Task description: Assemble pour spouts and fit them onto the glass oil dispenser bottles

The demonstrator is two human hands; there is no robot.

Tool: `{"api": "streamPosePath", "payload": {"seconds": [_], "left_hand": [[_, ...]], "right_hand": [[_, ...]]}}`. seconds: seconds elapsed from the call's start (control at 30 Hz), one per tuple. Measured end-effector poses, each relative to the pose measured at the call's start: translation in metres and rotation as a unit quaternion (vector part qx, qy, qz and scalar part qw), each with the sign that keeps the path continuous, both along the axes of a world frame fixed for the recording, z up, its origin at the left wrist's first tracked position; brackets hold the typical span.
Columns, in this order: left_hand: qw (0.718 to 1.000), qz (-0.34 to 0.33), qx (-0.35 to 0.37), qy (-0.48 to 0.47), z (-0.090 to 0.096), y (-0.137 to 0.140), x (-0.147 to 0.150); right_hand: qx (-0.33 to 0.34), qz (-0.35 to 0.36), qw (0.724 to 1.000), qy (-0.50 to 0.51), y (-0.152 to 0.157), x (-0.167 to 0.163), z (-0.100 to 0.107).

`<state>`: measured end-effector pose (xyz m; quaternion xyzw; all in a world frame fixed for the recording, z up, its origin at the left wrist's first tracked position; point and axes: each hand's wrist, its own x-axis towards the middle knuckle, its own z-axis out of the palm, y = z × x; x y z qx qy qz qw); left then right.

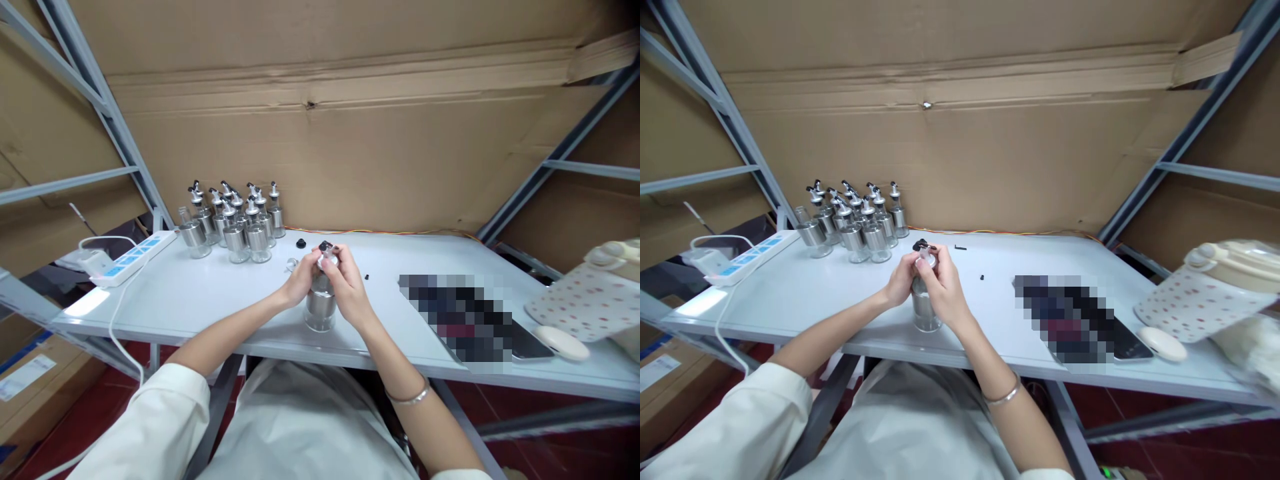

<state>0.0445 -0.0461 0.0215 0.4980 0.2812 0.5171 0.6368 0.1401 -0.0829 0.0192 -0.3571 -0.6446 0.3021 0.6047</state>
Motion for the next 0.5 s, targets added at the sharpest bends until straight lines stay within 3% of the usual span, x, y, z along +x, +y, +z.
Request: {"api": "streamPosePath", "payload": {"seconds": [0.17,0.27,0.5], "left_hand": [[1.000,0.002,0.017,0.019,-0.007,0.002,-0.004],[0.999,-0.028,0.039,0.024,-0.012,0.003,-0.011],[0.987,-0.003,0.161,0.009,-0.007,0.006,-0.054]], "right_hand": [[-0.008,-0.001,1.000,-0.021,-0.004,0.000,-0.001],[-0.012,0.022,0.998,-0.052,-0.005,-0.001,0.002],[0.025,0.078,0.981,-0.176,0.000,-0.005,0.008]]}}
